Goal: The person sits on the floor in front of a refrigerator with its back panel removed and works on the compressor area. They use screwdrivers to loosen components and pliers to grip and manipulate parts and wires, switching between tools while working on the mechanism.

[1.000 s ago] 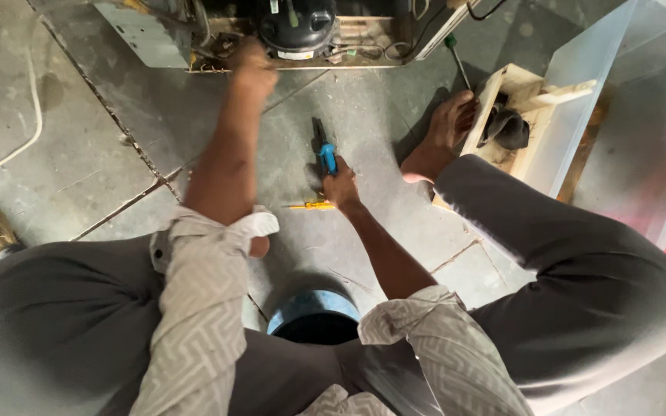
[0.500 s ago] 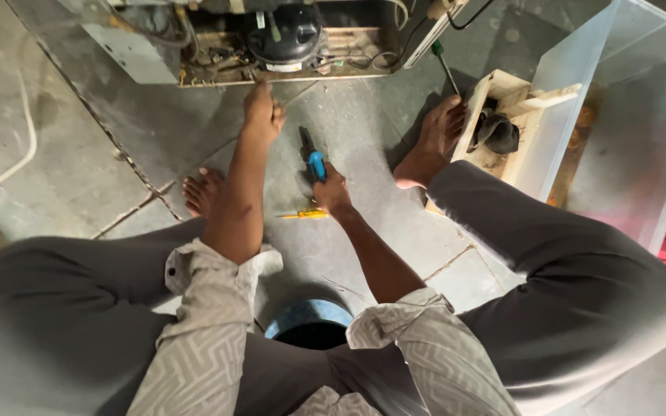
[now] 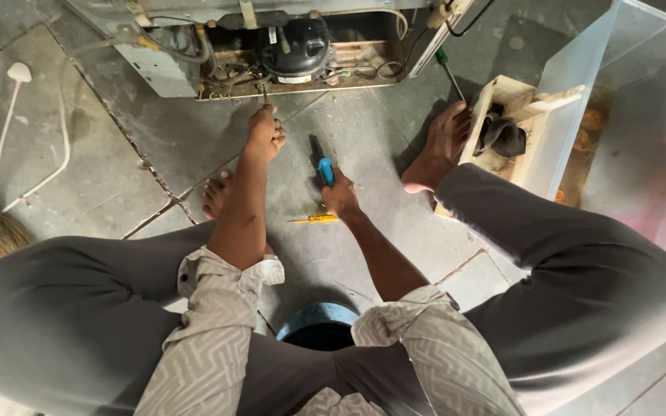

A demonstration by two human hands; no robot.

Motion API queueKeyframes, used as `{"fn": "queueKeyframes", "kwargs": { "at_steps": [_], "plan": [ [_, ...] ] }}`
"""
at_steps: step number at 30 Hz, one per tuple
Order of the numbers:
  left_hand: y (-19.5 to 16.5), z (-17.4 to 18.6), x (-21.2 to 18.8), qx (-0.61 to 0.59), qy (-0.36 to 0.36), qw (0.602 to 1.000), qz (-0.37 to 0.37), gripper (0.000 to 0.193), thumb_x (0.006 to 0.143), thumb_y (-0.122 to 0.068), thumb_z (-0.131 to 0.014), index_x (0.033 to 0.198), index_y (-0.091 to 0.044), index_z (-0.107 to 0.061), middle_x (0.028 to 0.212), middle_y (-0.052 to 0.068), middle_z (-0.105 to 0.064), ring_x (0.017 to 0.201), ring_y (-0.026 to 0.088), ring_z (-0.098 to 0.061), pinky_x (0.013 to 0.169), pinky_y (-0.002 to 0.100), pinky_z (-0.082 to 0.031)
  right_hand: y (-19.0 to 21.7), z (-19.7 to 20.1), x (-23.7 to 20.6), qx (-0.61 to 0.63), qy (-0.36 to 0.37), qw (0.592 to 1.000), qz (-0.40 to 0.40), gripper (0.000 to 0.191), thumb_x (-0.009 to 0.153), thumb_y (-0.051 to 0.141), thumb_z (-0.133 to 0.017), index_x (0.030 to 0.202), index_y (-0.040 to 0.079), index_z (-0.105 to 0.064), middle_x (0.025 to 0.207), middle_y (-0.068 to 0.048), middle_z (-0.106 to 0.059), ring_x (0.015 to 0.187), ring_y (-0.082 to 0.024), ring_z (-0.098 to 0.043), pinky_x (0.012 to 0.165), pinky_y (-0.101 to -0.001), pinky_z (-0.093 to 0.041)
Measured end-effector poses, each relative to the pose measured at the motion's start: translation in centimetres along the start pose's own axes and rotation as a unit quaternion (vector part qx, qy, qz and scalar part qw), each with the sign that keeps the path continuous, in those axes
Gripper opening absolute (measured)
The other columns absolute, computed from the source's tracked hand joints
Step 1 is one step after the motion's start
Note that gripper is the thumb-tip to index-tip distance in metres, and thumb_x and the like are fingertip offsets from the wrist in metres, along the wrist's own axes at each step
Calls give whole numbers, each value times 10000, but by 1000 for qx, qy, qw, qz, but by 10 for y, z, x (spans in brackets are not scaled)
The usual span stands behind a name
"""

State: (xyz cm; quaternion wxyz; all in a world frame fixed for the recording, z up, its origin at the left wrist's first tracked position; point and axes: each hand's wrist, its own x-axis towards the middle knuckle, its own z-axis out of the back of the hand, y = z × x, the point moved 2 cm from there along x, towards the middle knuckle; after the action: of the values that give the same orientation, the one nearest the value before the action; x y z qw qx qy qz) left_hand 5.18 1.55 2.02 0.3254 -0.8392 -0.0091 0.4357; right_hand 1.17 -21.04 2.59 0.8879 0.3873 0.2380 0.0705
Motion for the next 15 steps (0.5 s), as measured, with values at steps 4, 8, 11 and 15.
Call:
{"fn": "queueKeyframes", "kwargs": {
  "at_steps": [4,8,11,15],
  "plan": [
    [-5,-1,-3,19,-9,1000,-1,426,1038,-445,-524,1318,-126,-555,595,-36,-308,452,100,-293,418,276,-241,5,0,-3,73,63,991,-92,488,809,135,-511,1291,117,-581,995,-266,-719,882,-423,-751,789,-521,-601],
    [-21,-12,-8,22,-28,999,-31,305,1020,-228,-577,1243,-40,-485,693,20,-415,489,123,-362,438,291,-309,13,2,-1,26,41,998,-50,480,813,154,-567,1290,107,-591,1062,-258,-717,927,-424,-733,835,-513,-578],
    [-31,-18,-17,224,-110,958,-143,324,1025,-236,-577,1242,-12,-491,870,53,-596,639,86,-573,526,269,-496,17,2,2,-10,9,1000,1,498,807,147,-603,1303,102,-604,1088,-280,-709,992,-455,-687,870,-532,-544],
    [-18,-15,-21,225,-140,954,-141,437,1005,-304,-502,1380,-86,-446,1169,92,-572,927,178,-548,757,335,-487,15,-1,2,43,50,995,-80,527,807,151,-537,1333,132,-581,1093,-266,-716,953,-435,-737,861,-507,-582]
  ]
}}
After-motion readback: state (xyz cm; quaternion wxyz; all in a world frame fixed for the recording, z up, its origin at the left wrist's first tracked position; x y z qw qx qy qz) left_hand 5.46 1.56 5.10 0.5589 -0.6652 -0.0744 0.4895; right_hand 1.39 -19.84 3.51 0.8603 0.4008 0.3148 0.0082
